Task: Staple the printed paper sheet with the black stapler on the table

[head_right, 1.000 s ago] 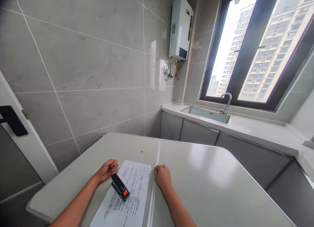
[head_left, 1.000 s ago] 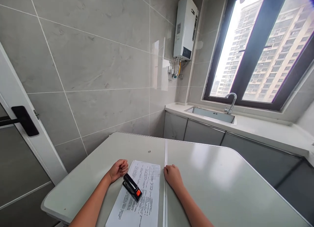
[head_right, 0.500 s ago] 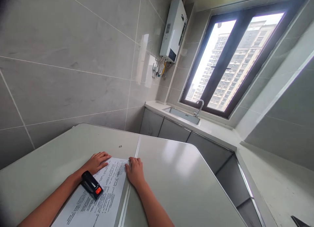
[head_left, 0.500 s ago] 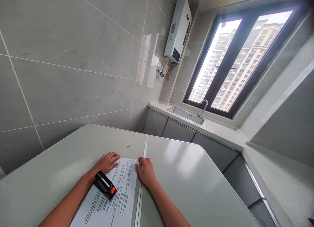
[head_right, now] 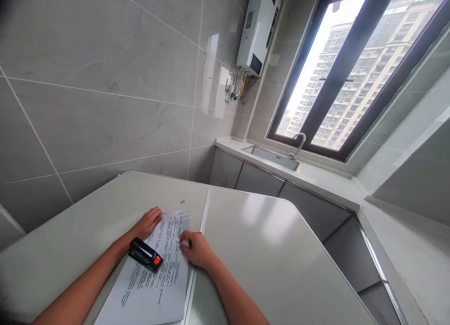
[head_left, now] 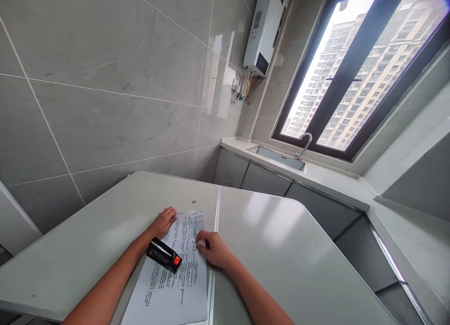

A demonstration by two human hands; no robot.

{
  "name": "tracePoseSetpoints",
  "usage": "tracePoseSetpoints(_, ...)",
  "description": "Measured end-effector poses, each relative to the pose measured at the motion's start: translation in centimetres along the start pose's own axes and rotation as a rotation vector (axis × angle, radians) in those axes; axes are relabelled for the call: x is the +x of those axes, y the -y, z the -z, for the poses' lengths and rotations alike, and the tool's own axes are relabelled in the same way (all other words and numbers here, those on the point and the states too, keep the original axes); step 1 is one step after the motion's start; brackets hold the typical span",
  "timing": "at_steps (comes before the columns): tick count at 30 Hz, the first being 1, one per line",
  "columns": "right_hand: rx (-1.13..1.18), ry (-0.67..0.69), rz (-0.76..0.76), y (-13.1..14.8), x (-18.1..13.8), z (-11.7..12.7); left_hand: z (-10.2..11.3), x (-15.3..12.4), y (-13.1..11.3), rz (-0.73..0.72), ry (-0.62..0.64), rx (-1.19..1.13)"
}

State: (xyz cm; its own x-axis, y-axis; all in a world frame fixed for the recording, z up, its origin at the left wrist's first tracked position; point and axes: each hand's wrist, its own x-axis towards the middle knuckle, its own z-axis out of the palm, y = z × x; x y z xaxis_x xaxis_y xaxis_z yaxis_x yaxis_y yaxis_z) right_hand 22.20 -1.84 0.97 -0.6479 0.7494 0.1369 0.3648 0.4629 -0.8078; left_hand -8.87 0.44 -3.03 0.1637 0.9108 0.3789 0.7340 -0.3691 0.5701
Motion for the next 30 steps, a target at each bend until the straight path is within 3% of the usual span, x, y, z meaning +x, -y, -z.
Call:
tracePoseSetpoints(6, -0.007, 0.065, -0.016, 1.3, -0.5, 0.6, 0.7, -0.2, -1.1, 0.036, -0.056, -0.045)
tracePoseSetpoints(12, 0.016, 0.065, -0.08, 0.4, -0.5, 3.4, 1.8, -0.8, -3.1, 0.032, -0.127, -0.172)
tracePoseSetpoints(20, 0.051, 0.113, -0.254, -2.1, -1.1, 7.8, 2.2, -1.5, -4.5, 0.004, 0.051, -0.336)
tracePoseSetpoints(27, 0.08, 0.128, -0.314, -4.3, -1.7, 10.0, 0.3, -1.6, -6.7, 0.049, 0.045, -0.403)
tracePoseSetpoints(30, 0.045, 0.104, -0.315, -4.7, -2.0, 10.9, -0.4, -1.2, -8.1, 0.027, 0.206, -0.393)
